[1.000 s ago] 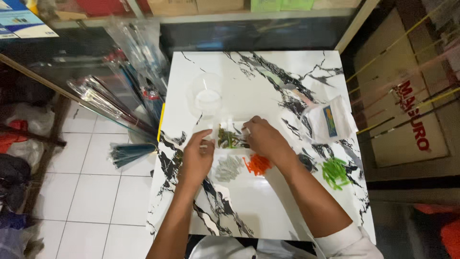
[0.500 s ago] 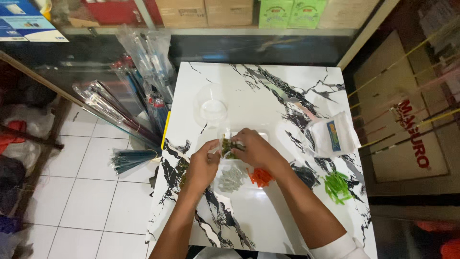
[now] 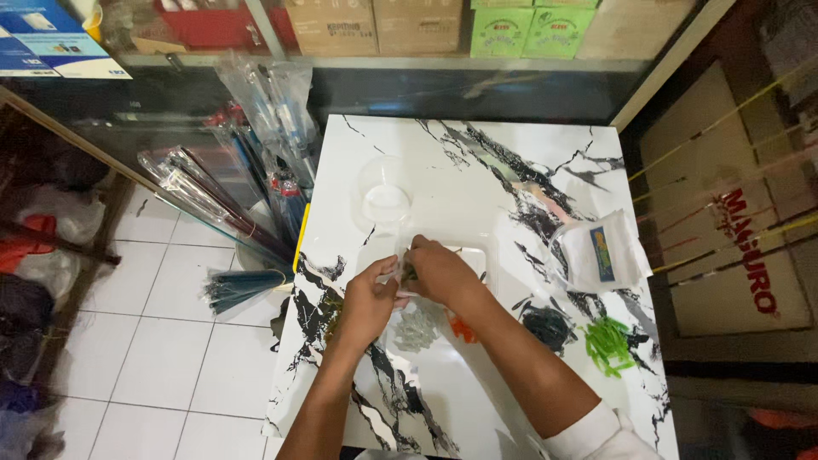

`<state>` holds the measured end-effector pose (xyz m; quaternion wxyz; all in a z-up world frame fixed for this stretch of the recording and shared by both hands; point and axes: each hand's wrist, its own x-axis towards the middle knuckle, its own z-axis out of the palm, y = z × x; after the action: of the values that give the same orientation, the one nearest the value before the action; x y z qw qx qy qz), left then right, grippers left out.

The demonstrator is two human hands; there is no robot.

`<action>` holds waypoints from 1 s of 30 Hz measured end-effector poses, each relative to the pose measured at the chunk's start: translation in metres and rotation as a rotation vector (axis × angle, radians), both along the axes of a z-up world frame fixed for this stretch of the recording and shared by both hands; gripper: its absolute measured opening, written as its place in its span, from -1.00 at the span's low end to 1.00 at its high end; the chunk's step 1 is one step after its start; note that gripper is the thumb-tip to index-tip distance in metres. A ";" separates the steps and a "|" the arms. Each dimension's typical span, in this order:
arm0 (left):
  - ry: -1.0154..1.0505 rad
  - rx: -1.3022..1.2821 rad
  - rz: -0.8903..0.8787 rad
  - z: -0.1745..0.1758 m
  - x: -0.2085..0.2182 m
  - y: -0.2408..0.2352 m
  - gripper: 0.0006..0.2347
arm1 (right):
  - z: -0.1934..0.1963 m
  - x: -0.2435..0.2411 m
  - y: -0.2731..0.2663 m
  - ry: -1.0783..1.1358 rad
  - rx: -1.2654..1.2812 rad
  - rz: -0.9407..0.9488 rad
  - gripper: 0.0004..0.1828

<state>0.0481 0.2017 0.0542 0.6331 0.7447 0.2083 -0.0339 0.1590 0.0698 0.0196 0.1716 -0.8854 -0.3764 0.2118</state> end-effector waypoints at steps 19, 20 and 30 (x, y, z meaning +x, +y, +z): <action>-0.028 -0.111 0.053 -0.012 -0.001 -0.003 -0.65 | -0.008 0.003 0.008 0.070 -0.006 -0.009 -0.63; -0.044 -0.100 0.026 -0.009 0.000 -0.005 -0.65 | -0.010 0.006 0.008 0.076 -0.002 -0.019 -0.64; -0.041 -0.153 0.098 -0.005 -0.002 -0.006 -0.65 | 0.022 -0.002 -0.013 0.228 0.168 -0.114 -0.79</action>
<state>0.0464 0.1952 0.0496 0.6932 0.6836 0.2283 -0.0032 0.1568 0.0571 0.0416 0.2984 -0.8580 -0.3202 0.2687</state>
